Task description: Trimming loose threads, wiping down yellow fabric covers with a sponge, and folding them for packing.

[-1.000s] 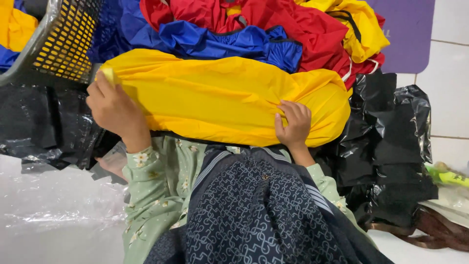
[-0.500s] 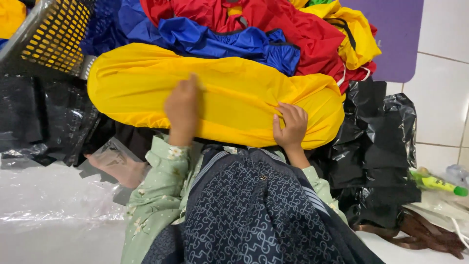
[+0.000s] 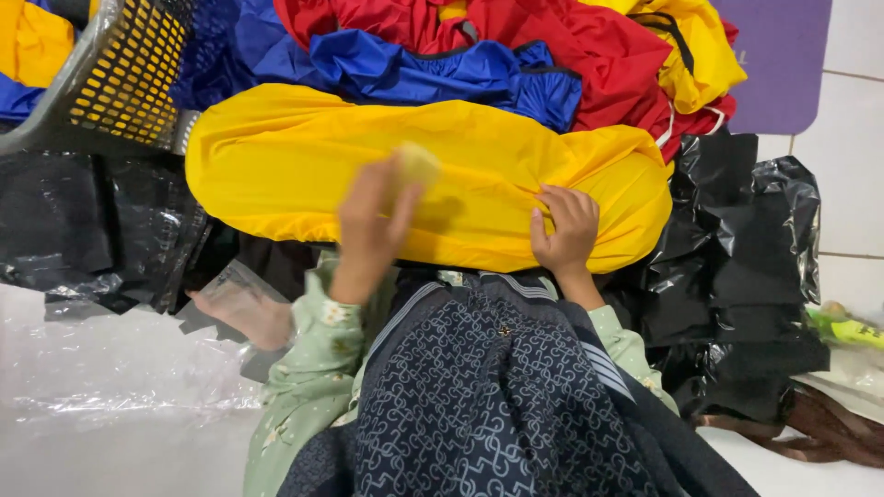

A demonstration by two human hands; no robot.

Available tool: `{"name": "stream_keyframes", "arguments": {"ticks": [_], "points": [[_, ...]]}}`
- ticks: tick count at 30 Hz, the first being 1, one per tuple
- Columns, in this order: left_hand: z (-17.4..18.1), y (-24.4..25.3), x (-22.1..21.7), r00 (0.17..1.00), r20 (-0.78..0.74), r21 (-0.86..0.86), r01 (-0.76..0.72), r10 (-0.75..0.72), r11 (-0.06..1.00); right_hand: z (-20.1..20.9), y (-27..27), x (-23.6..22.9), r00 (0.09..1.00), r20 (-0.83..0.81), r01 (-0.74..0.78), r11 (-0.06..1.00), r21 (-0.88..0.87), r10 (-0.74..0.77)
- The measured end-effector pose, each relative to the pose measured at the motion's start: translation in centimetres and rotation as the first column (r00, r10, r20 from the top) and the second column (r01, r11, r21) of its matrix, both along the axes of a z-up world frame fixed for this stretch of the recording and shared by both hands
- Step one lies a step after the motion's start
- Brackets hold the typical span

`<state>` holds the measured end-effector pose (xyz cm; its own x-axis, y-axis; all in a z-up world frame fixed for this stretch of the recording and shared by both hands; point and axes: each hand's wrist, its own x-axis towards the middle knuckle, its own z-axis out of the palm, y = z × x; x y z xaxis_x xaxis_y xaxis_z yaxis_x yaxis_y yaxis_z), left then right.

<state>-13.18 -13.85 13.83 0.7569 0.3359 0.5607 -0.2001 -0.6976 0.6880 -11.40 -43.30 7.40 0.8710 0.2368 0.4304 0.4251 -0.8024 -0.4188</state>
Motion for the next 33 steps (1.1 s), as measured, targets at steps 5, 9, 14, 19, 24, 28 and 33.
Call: {"name": "stream_keyframes", "arguments": {"ticks": [5, 9, 14, 19, 24, 28, 33], "points": [[-3.7, -7.8, -3.1, 0.657, -0.145, 0.054, 0.752, -0.74, 0.657, -0.1, 0.1, 0.0, 1.0, 0.001, 0.015, 1.0, -0.021, -0.015], [-3.5, -2.9, -0.3, 0.791, -0.302, 0.277, 0.607, -0.532, 0.745, -0.1, 0.0, 0.2, 1.0, -0.005, 0.005, 1.0, -0.007, -0.005], [-5.0, 10.6, 3.2, 0.782, -0.12, 0.806, -0.283, 0.611, 0.52, 0.5, 0.1, 0.3, 1.0, 0.01, -0.009, 1.0, 0.005, 0.009], [-3.2, 10.9, 3.5, 0.863, -0.126, 0.509, -0.368, 0.49, 0.778, -0.2, -0.2, -0.1, 1.0, 0.004, 0.003, 1.0, 0.012, -0.003], [-1.9, -3.9, 4.6, 0.993, -0.076, 0.116, 0.1, -0.091, 0.988, -0.3, -0.2, 0.1, 1.0, 0.02, 0.015, 1.0, 0.011, -0.015], [-5.8, -12.2, 2.5, 0.762, -0.31, 0.095, 0.62, -0.569, 0.779, -0.8, -0.5, 0.0, 0.999, 0.014, 0.046, 0.998, -0.043, -0.046], [-6.3, -6.9, 6.0, 0.74, -0.587, 0.258, 0.556, -0.329, 0.79, -0.5, -0.6, 0.4, 1.0, 0.02, 0.008, 1.0, 0.007, -0.008]]}}
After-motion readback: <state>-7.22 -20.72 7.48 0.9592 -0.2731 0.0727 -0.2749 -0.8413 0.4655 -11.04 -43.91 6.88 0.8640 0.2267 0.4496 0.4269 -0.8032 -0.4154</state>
